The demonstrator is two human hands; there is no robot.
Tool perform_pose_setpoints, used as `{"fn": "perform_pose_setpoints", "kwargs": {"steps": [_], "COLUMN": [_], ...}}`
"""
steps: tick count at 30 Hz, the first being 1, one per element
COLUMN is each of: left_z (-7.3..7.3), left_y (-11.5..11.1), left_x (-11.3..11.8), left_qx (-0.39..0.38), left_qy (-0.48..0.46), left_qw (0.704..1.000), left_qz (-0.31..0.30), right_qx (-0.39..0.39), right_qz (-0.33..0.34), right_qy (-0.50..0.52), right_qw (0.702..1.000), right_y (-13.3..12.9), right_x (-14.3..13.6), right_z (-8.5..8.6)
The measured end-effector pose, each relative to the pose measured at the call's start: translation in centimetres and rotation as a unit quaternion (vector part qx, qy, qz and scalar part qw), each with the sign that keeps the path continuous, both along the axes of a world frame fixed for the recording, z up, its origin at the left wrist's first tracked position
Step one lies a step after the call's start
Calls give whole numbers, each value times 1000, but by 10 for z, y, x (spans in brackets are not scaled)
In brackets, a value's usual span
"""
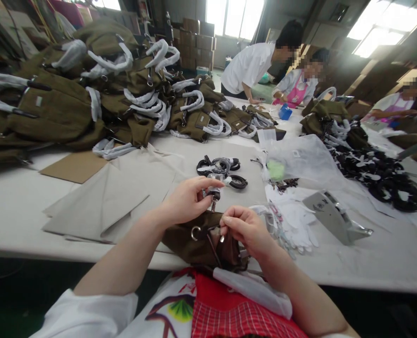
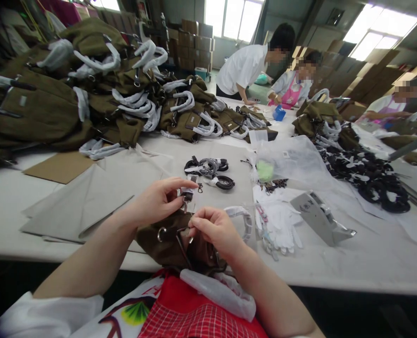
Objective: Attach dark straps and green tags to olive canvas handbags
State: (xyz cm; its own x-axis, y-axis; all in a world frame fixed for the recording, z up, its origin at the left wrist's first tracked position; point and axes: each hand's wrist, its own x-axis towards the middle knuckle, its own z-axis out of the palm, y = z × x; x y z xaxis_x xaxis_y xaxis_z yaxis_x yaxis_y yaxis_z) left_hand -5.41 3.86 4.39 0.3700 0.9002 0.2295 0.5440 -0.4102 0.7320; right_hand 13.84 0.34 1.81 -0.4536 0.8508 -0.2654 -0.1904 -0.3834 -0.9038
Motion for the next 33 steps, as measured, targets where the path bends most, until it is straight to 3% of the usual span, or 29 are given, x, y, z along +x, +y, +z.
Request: {"fn": "perform_pose_setpoints", "kwargs": {"steps": [12,21,28,33], "left_z": [6,0,-3,-11], "left_y": [-7,-11,-16,-12], "left_x": [-1,1,12,17], "left_qx": [6,-57,-71,-90], "left_qy": [9,-68,-121,-125], "left_qw": [1000,990,990,988], "left_qz": [-20,-111,-29,-10], "right_qx": [-5,15,-2,-14], "right_qz": [9,-30,-58,-56], "right_qy": [-10,-11,9,44], "right_qw": [1000,999,998,997], "right_y": [3,7,7,15], "right_x": [-4,-4,-4,-9], "right_z": [2,-9,-14,-27]}}
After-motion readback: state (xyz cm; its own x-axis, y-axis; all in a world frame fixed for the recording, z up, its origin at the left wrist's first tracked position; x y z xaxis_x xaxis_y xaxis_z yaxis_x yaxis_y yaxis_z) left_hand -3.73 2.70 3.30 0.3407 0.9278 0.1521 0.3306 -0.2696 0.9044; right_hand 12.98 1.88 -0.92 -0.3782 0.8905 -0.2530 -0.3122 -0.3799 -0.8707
